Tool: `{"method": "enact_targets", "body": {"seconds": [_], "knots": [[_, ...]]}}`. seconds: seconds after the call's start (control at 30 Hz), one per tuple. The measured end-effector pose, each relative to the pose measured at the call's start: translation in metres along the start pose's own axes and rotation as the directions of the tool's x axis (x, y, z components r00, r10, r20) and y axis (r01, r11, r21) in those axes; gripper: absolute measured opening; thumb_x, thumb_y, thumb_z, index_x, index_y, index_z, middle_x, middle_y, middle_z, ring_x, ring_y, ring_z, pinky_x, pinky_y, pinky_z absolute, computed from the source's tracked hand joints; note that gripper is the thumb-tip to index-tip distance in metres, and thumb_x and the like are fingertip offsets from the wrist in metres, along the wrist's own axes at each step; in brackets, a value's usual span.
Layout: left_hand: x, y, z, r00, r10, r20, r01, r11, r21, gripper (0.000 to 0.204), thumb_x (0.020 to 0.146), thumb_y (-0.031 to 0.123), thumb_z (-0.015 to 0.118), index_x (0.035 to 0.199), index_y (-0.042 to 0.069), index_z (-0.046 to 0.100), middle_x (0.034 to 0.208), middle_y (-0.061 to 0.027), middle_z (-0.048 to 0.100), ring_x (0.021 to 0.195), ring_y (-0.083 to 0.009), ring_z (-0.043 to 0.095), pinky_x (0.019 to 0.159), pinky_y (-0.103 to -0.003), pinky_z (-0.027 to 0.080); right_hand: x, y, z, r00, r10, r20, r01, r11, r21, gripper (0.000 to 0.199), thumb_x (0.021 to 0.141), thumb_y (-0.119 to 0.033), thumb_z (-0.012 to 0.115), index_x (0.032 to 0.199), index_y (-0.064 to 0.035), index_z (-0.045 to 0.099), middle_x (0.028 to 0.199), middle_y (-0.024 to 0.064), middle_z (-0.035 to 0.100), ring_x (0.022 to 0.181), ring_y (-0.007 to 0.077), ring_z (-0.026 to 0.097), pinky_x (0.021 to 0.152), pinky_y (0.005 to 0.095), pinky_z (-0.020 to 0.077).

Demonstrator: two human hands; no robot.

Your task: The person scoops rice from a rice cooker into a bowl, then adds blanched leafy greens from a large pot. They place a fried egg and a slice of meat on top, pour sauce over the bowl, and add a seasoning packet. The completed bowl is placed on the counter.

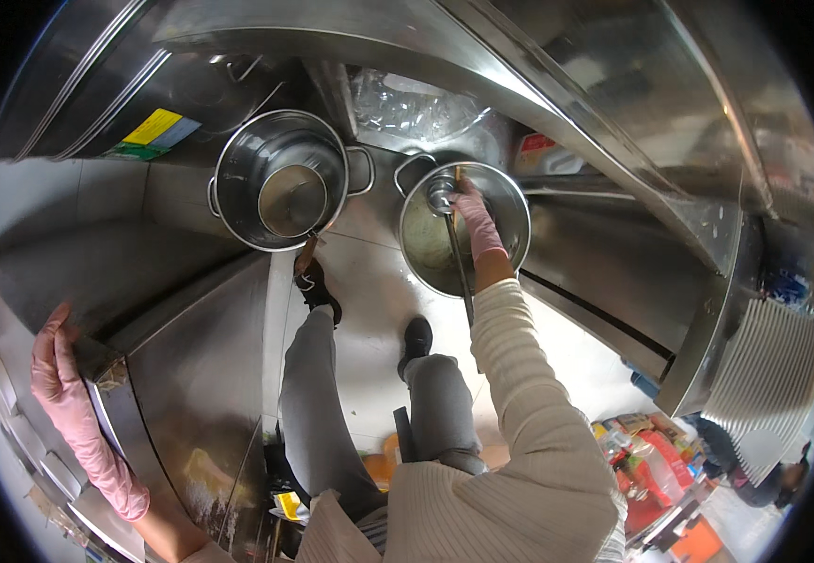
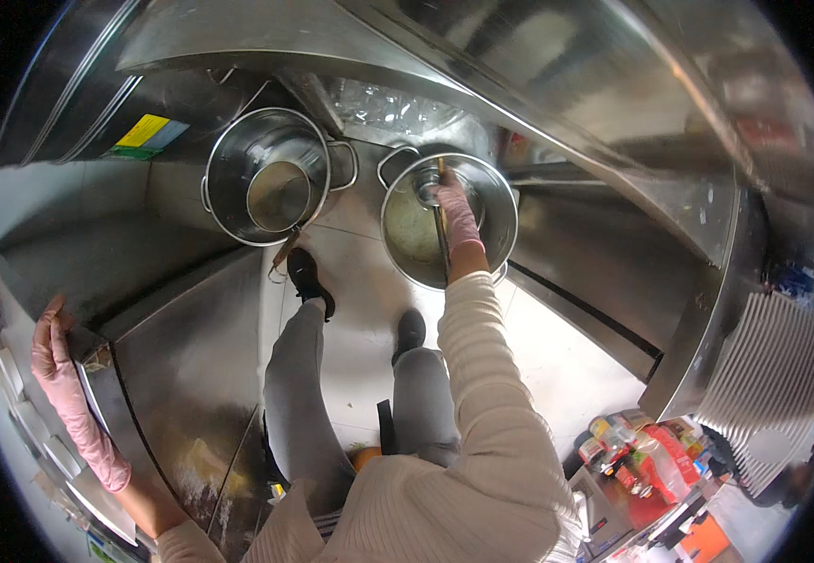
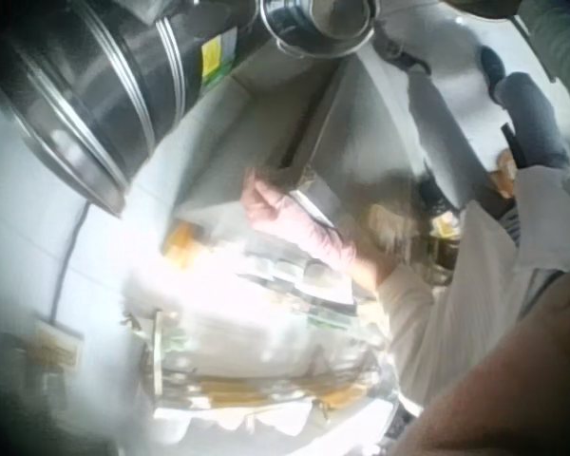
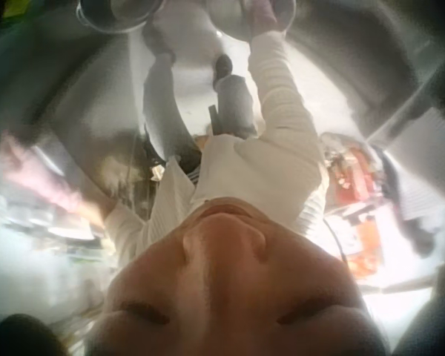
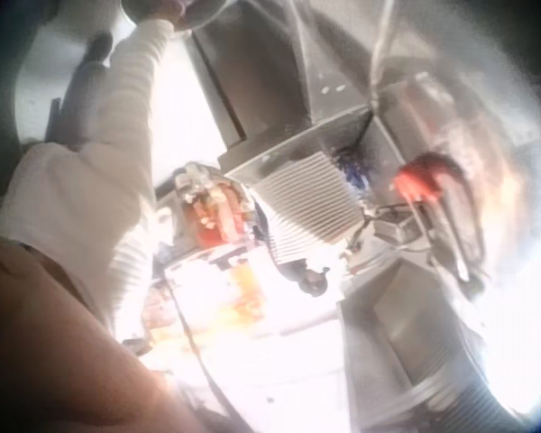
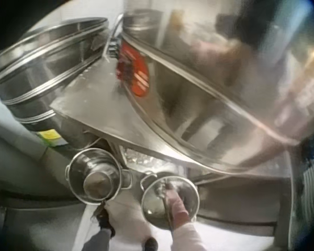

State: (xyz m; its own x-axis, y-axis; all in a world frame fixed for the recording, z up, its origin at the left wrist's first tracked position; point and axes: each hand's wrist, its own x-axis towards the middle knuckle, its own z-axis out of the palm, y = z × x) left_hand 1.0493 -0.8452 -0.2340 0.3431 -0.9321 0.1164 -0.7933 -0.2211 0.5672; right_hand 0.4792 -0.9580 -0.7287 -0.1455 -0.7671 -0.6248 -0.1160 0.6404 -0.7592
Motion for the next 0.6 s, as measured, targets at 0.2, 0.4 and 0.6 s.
{"method": "enact_targets", "body": {"seconds": [0.2, 0.4, 0.6], "knots": [[0.003, -0.005, -0.001, 0.999, -0.050, 0.005, 0.051, 0.997, -0.056, 0.029, 0.098, 0.021, 0.053, 0.119, 0.003, 0.063, 0.101, -0.0025, 0.066, 0.091, -0.0092, 0.055, 0.086, -0.026, 0.044, -0.012, 0.047, -0.001, 0.942, 0.203, 0.269, -0.336, 0.614, 0.714, 0.013, 0.084, -0.005, 0.062, 0.094, 0.0002, 0.056, 0.091, 0.0061, 0.059, 0.086, 0.0203, 0.059, 0.078, 0.0308, 0.0500], [0.006, -0.002, 0.005, 0.993, -0.113, -0.025, 0.110, 0.988, -0.109, 0.024, 0.097, 0.014, 0.053, 0.114, 0.002, 0.064, 0.102, -0.0057, 0.067, 0.090, -0.0120, 0.059, 0.085, -0.026, 0.047, -0.116, 0.053, -0.033, 0.914, -0.266, 0.308, 0.386, 0.803, -0.453, 0.014, 0.081, 0.000, 0.062, 0.093, -0.0028, 0.056, 0.092, 0.0081, 0.057, 0.085, 0.0185, 0.058, 0.079, 0.0270, 0.0486], [0.003, 0.038, 0.004, 0.999, -0.031, 0.012, 0.030, 0.999, 0.016, 0.020, 0.094, 0.009, 0.053, 0.108, 0.001, 0.065, 0.103, -0.0088, 0.068, 0.092, -0.0168, 0.063, 0.085, -0.031, 0.050, -0.243, -0.048, -0.030, 0.734, -0.678, -0.050, 0.524, 0.612, -0.592, 0.007, 0.085, -0.011, 0.064, 0.086, -0.0037, 0.062, 0.086, 0.0113, 0.062, 0.068, 0.0300, 0.064, 0.061, 0.0337, 0.0516]]}}
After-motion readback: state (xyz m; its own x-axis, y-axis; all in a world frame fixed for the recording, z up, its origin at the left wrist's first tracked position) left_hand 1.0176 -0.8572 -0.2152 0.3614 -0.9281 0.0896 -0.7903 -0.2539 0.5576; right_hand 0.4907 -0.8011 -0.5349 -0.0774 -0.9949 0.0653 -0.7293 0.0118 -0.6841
